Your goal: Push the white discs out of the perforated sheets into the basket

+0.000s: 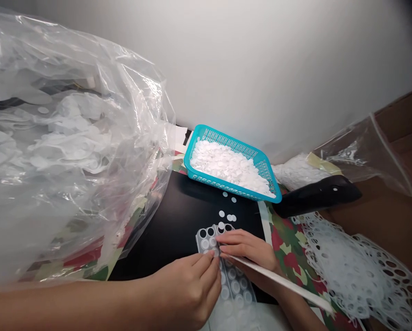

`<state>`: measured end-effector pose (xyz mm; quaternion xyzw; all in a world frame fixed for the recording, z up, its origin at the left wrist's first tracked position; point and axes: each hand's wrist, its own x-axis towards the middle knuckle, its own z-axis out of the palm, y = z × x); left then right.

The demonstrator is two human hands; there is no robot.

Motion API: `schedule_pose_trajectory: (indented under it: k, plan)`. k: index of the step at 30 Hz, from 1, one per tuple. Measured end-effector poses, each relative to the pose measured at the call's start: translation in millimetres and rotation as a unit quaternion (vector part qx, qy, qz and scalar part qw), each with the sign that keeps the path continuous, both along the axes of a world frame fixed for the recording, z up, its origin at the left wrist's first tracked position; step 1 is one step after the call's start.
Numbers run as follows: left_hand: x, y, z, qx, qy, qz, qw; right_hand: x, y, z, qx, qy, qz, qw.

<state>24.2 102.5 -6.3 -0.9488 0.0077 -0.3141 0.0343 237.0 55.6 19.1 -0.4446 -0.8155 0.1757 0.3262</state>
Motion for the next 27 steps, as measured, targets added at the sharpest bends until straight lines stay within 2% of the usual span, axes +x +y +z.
schedule_pose_trajectory:
  k: [2, 5, 16, 21, 27]
  plan:
    - [0, 0, -0.4, 0.0, 0.001, 0.0, 1.0, 1, -1, -0.2, -0.024, -0.008, 0.013, 1.0]
    - [0, 0, -0.5, 0.001, 0.009, -0.003, 1.0, 2, -1, -1.6, -0.018, -0.02, 0.015, 1.0]
    - [3, 0, 3.0, -0.019, -0.011, 0.003, 1.0, -4, 3, -7.6, 0.098, -0.078, 0.018, 0.992]
    - [3, -2, -0.3, -0.014, -0.015, 0.003, 1.0, -6, 0, -11.0, 0.094, -0.029, -0.042, 0.994]
    - [2, -2, -5.7, -0.023, -0.014, -0.003, 1.0, 4, 3, -5.9, 0.094, 0.044, -0.181, 0.978]
